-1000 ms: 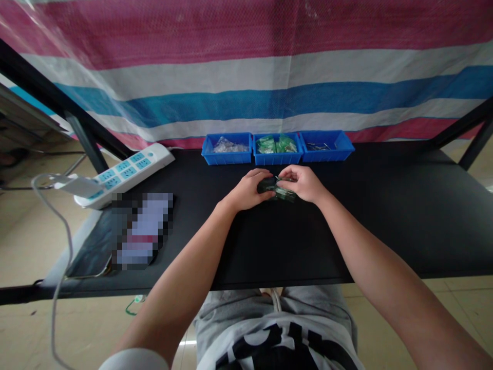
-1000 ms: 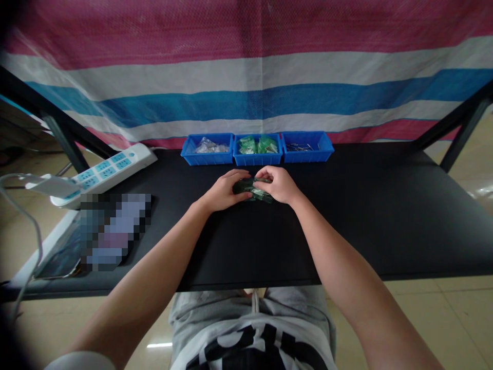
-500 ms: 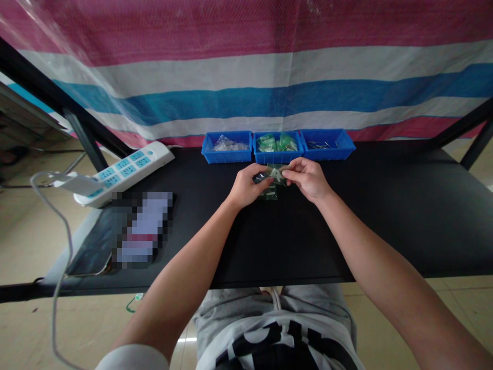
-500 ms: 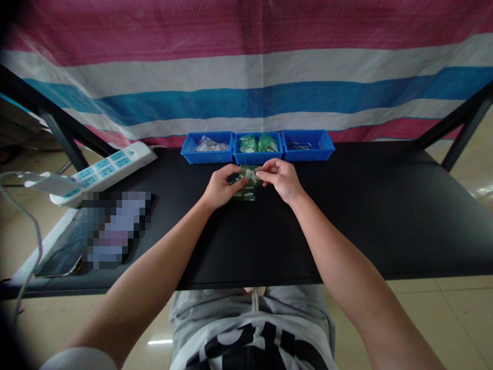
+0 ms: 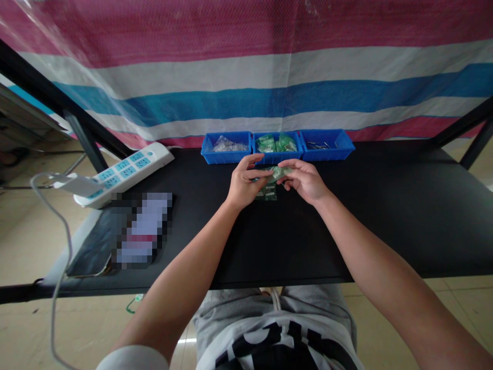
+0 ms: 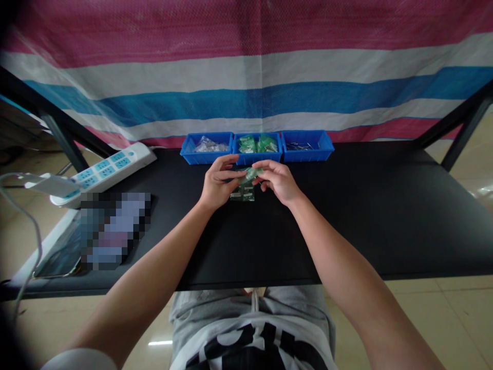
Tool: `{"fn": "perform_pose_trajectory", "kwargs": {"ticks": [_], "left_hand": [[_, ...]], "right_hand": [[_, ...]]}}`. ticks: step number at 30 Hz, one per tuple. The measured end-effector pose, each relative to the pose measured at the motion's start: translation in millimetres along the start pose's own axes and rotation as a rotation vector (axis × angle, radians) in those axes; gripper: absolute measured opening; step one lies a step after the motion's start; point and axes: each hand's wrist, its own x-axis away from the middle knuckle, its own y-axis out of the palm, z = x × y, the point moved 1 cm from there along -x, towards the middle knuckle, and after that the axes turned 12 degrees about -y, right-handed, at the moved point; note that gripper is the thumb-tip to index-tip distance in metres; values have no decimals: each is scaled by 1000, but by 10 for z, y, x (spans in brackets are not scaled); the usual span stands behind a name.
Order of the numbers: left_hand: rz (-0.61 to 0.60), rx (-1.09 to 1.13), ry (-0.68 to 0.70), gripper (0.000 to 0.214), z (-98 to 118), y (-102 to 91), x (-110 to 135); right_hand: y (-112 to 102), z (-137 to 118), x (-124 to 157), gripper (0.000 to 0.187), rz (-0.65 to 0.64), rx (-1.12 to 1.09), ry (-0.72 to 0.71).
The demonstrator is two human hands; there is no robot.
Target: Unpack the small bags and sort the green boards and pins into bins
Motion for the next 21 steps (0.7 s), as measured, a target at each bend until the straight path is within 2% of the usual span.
{"fn": "perform_pose_trajectory", "kwargs": {"ticks": [5, 11, 16, 21], "left_hand": [[-11, 17, 43, 27, 19, -18, -4], [-5, 139, -47, 26, 40, -11, -4], [-73, 251, -166, 35, -30, 27, 3], [-153, 167, -138, 27, 12, 13, 13]], "right_hand": [[0, 9, 6, 26, 12, -10, -36], [-3, 67, -14, 28, 101, 190, -135], [-20, 90, -22, 29, 143, 231, -181], [3, 58, -16, 28, 108, 256, -212]]}}
